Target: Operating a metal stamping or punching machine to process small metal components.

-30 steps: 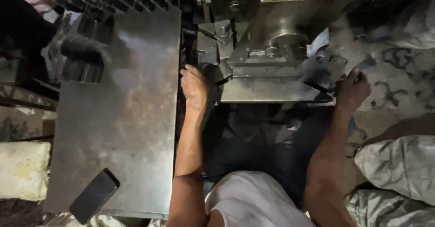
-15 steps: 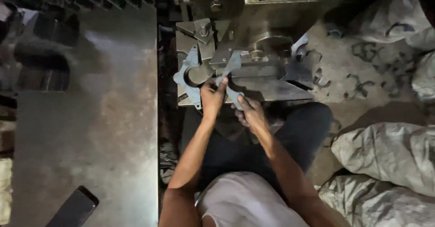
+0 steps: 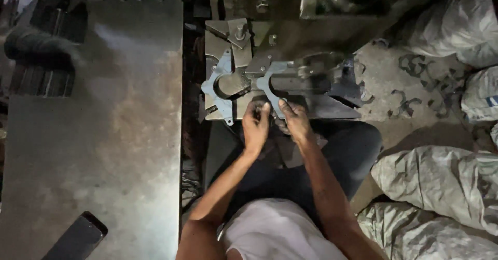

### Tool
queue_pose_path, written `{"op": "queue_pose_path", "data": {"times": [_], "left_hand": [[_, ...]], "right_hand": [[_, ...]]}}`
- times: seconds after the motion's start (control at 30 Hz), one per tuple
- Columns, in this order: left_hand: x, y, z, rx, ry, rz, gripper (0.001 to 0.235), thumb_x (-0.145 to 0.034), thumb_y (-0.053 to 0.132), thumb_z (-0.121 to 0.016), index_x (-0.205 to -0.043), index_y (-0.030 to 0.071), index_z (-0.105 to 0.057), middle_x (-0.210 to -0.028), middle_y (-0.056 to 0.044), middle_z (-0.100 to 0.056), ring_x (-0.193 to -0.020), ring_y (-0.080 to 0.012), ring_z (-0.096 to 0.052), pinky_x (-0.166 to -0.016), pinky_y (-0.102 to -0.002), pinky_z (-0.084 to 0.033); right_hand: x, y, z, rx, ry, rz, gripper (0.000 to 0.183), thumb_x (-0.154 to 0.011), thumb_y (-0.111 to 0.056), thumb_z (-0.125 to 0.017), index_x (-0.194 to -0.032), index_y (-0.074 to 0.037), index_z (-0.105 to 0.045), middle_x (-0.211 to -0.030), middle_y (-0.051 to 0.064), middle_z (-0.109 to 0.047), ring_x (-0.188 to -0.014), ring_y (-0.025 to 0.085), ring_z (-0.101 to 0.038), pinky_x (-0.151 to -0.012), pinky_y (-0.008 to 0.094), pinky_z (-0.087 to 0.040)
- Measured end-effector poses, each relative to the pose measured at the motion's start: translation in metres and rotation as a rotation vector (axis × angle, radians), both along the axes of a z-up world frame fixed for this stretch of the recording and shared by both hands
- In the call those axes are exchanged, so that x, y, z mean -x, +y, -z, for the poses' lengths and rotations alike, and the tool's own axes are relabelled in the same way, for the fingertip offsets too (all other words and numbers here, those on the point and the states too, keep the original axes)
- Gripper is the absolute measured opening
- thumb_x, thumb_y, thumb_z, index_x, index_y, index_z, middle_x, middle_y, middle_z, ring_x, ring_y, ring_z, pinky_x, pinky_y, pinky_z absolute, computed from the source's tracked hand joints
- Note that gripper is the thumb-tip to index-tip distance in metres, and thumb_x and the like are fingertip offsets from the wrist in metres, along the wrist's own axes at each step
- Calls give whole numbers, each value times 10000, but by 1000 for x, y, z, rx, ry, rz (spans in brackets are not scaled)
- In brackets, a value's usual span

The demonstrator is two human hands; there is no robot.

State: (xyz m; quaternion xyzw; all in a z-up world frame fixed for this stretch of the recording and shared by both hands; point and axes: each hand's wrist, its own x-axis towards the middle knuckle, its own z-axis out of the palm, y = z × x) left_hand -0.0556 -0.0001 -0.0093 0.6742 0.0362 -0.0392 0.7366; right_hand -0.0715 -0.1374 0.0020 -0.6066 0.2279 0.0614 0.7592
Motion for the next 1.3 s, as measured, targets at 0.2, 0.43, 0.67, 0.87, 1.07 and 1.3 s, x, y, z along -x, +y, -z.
{"op": "queue_pose_path", "data": {"times": [0.2, 0.43, 0.67, 0.87, 1.07, 1.3], "left_hand": [[29, 3, -13, -124, -62, -53, 198, -1018, 203, -686, -1019, 9, -647, -783, -64, -648, -687, -141, -554, -625, -309, -474], [-22, 2, -40, -630, -919, -126, 456, -930, 74, -638, -1353, -39, -512, -1328, -294, -509, -1175, -495, -556, -960, -512, -533], [-77, 6, -41, -947, -789, 294, 248, -936, 35, -680, -1169, 71, -604, -1224, -150, -621, -1054, -349, -674, -808, -458, -570], [-80, 6, 59, 104, -335, 391, 172, -1039, 58, -703, -1067, -15, -550, -990, -108, -619, -733, -161, -578, -587, -328, -453], [-45, -19, 36, -41, -124, 388, 211, -1030, 57, -598, -1208, 0, -698, -944, -6, -695, -680, -76, -525, -609, -248, -432], [-33, -12, 17, -168, -249, 431, 198, -1058, 79, -593, -1217, 15, -693, -826, -3, -623, -719, -78, -546, -665, -238, -470]], "right_hand": [[-3, -10, -33, -61, 84, 19, 333, -1003, -384, -653, -917, -61, -652, -711, 32, -608, -485, 122, -513, -391, 269, -319], [-5, -69, -29, -382, -1, 162, 788, -893, -746, -353, -1011, -38, -676, -756, 116, -687, -541, 217, -627, -420, 363, -482], [6, -64, 45, -390, -296, 98, 383, -1097, -379, -538, -1176, -17, -638, -1004, 55, -695, -625, 74, -526, -546, 206, -442], [21, -69, 87, -686, -638, -4, 154, -1127, -161, -563, -1009, -76, -615, -885, 28, -685, -744, 136, -649, -595, 281, -537], [18, -43, 5, 229, -676, -152, 155, -1021, -68, -504, -1092, -85, -640, -1118, 122, -732, -877, 246, -741, -611, 360, -610], [-1, -56, 16, 1046, -704, -122, 212, -986, -105, -617, -1190, -136, -662, -925, 104, -752, -793, 327, -750, -681, 436, -601]]}}
